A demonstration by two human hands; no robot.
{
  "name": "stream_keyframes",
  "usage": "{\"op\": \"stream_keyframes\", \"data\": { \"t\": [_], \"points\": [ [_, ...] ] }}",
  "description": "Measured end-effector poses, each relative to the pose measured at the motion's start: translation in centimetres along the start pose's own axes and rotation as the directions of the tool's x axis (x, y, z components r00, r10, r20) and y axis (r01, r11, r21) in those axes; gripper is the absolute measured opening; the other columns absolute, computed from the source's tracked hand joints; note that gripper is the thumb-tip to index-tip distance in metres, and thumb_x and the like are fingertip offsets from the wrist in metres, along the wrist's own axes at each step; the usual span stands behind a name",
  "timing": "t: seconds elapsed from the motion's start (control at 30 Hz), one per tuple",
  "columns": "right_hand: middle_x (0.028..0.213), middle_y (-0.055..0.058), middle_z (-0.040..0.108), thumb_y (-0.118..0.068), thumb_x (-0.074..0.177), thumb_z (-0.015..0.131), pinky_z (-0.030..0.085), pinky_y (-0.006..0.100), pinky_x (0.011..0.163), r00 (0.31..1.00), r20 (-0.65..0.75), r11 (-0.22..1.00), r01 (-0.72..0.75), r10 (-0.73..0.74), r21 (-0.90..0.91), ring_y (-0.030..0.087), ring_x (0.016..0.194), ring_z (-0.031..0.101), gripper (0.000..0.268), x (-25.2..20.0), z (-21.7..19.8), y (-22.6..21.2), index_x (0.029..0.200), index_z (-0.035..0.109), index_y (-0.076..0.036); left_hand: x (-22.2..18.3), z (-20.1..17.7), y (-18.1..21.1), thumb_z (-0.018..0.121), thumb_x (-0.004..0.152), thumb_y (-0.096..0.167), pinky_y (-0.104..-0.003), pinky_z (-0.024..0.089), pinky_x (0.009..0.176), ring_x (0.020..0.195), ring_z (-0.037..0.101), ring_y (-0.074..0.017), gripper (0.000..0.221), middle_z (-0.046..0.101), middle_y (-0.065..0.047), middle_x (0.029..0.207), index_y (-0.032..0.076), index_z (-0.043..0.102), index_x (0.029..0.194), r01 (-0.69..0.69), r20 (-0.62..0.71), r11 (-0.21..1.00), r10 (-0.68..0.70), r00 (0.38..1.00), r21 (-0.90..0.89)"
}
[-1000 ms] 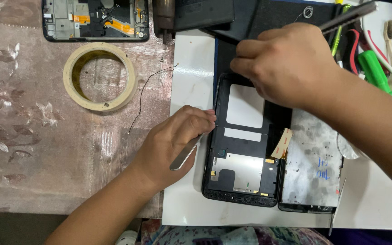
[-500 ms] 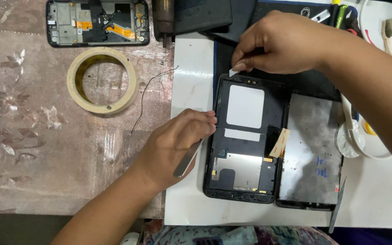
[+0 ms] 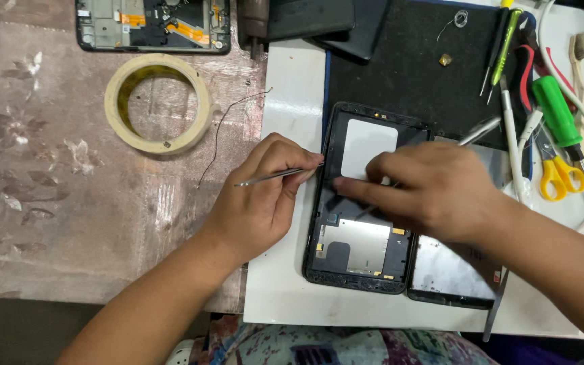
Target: The person uses a metal prying tool to carefully separate the screen assembly from the back housing of a disassembled smartphone. They work along the edges to release the adhesive, then lift the screen to reveal the internal components, including the battery and motherboard.
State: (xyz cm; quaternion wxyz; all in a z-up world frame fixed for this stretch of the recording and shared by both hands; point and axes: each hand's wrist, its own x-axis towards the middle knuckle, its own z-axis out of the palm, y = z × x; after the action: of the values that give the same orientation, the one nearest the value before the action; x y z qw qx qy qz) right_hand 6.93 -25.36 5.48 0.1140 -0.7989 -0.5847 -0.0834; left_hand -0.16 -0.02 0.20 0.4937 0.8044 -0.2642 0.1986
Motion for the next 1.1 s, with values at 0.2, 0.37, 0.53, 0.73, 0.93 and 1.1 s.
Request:
{"op": "stream_keyframes", "data": {
  "t": [0.2, 0.37, 0.53, 0.73, 0.93, 1.1],
  "points": [
    [0.072, 0.001, 0.051, -0.026, 0.081, 0.075, 0.049, 0.037, 0.052, 0.996, 0.046, 0.997, 0.08, -0.081, 0.023, 0.018, 0.059, 0.058, 0.048, 1.7, 1.2, -0.8, 0.129, 0.071, -0.018, 0.3, -0.2, 0.4, 0.061, 0.095, -0.017, -0.033, 0.06, 0.086, 0.101, 0.068, -0.0271, 0.034, 0.061, -0.012, 0.109, 0.002, 0.05, 0.122, -0.009, 0.005, 1.0, 0.009, 1.0, 0.011],
    [0.076, 0.002, 0.052, -0.032, 0.079, 0.074, 0.05, 0.037, 0.056, 0.995, -0.021, 0.993, 0.098, -0.097, 0.067, 0.02, 0.065, 0.06, 0.048, 1.5, 2.2, -0.6, 0.123, 0.07, -0.013, 0.2, -0.1, 0.4, 0.06, 0.092, -0.018, -0.032, 0.061, 0.085, 0.101, 0.068, -0.026, 0.038, 0.06, -0.013, 0.11, 0.001, 0.05, 0.123, -0.006, 0.013, 1.0, 0.006, 1.0, 0.002],
    [0.074, 0.002, 0.053, -0.034, 0.081, 0.075, 0.048, 0.036, 0.054, 0.987, -0.076, 0.987, 0.147, -0.142, 0.062, 0.019, 0.062, 0.059, 0.045, 1.4, 2.4, -0.5, 0.118, 0.071, -0.009, 0.2, 0.1, 0.8, 0.06, 0.093, -0.019, -0.029, 0.063, 0.081, 0.098, 0.069, -0.0241, 0.036, 0.059, -0.012, 0.112, 0.002, 0.049, 0.121, -0.013, -0.003, 1.0, 0.013, 1.0, 0.015],
    [0.081, 0.002, 0.059, -0.029, 0.077, 0.074, 0.048, 0.035, 0.057, 0.982, -0.113, 0.986, 0.157, -0.15, 0.055, 0.019, 0.064, 0.06, 0.041, 1.7, 2.3, -0.6, 0.112, 0.071, -0.008, 0.5, -0.1, 1.6, 0.061, 0.095, -0.014, -0.033, 0.061, 0.08, 0.097, 0.07, -0.0249, 0.031, 0.059, -0.012, 0.112, 0.003, 0.052, 0.12, 0.009, 0.015, 1.0, -0.009, 1.0, 0.001],
    [0.082, 0.001, 0.06, -0.03, 0.079, 0.076, 0.047, 0.035, 0.056, 0.988, -0.071, 0.99, 0.139, -0.136, 0.035, 0.018, 0.066, 0.062, 0.034, 1.7, 2.6, -0.9, 0.106, 0.071, -0.009, 0.9, 0.9, 1.7, 0.061, 0.097, -0.007, -0.038, 0.059, 0.077, 0.094, 0.068, -0.0292, 0.026, 0.061, -0.01, 0.107, 0.004, 0.05, 0.118, 0.022, 0.018, 0.994, -0.024, 1.0, 0.106],
    [0.085, 0.002, 0.061, -0.029, 0.076, 0.075, 0.048, 0.036, 0.058, 0.987, -0.07, 0.988, 0.147, -0.143, 0.055, 0.02, 0.068, 0.062, 0.035, 1.6, 2.9, -0.7, 0.104, 0.07, -0.008, 1.7, 0.6, 1.8, 0.06, 0.096, -0.001, -0.04, 0.058, 0.077, 0.094, 0.068, -0.0311, 0.019, 0.062, -0.01, 0.105, 0.006, 0.05, 0.111, 0.018, 0.061, 0.988, -0.028, 0.998, 0.154]
  ]
}}
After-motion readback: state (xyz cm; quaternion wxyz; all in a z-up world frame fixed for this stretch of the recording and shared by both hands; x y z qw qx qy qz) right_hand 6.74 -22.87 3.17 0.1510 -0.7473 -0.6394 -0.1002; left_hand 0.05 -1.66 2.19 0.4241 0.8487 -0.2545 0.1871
